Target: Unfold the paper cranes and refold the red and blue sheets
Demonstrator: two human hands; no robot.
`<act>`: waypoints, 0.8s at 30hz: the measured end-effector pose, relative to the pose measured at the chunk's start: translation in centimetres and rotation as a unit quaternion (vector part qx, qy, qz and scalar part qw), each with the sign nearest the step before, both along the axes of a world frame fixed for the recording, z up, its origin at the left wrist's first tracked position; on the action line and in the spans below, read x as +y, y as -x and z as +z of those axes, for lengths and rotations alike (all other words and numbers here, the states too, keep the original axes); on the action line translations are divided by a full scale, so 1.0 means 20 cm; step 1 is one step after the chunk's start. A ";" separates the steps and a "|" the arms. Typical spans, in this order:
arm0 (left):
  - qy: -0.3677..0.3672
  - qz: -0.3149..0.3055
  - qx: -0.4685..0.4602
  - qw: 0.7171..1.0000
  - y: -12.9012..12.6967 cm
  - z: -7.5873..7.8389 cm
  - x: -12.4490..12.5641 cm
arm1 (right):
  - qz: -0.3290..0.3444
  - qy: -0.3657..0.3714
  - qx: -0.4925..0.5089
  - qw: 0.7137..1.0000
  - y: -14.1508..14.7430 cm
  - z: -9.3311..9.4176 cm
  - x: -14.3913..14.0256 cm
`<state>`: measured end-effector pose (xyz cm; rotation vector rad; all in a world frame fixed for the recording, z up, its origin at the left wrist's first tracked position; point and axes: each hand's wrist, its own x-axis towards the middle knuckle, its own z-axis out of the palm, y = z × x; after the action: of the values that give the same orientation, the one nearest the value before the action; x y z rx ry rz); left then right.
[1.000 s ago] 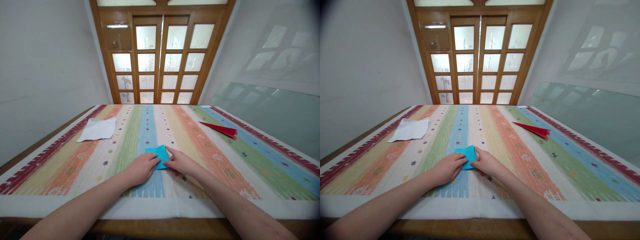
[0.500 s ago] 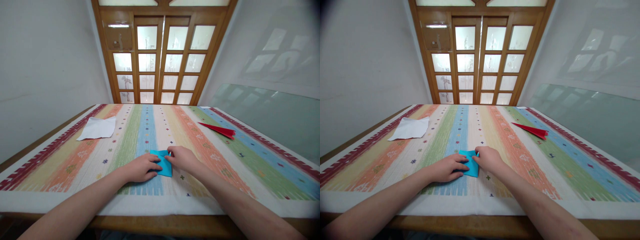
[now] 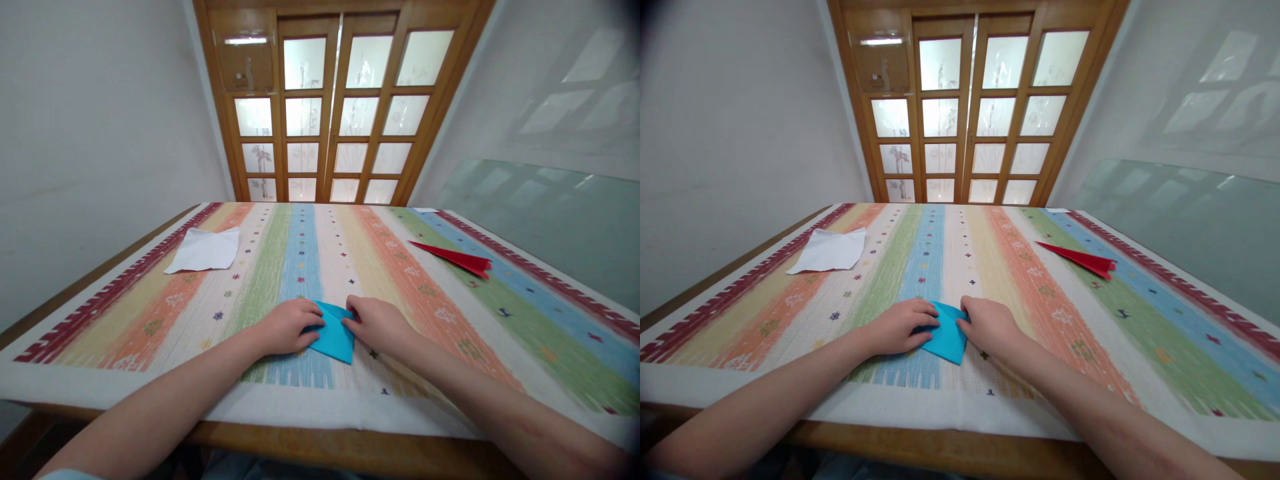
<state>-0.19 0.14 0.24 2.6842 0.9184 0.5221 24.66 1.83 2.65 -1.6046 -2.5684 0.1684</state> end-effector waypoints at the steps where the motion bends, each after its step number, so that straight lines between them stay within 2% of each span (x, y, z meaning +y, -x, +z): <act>1: -0.003 0.011 0.010 1.000 0.00 0.00 0.00 | 0.011 -0.008 0.005 1.000 0.01 0.00 0.00; 7: -0.011 0.067 0.053 0.996 0.02 0.01 0.00 | 0.130 -0.022 0.072 0.989 0.02 -0.04 -0.08; 13: -0.029 0.095 0.078 0.992 0.02 0.02 0.00 | 0.189 -0.022 0.124 0.974 -0.05 -0.11 -0.09; 17: -0.035 0.103 0.087 0.990 0.02 0.02 0.00 | 0.237 -0.027 0.143 0.961 -0.07 -0.12 -0.07; 24: -0.066 0.124 0.119 0.983 0.02 0.02 -0.02 | 0.249 -0.010 0.118 0.961 -0.07 -0.09 -0.07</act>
<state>-0.54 -0.25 0.66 2.8106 1.3403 0.3244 26.04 0.47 0.94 -0.8353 -2.7061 0.3486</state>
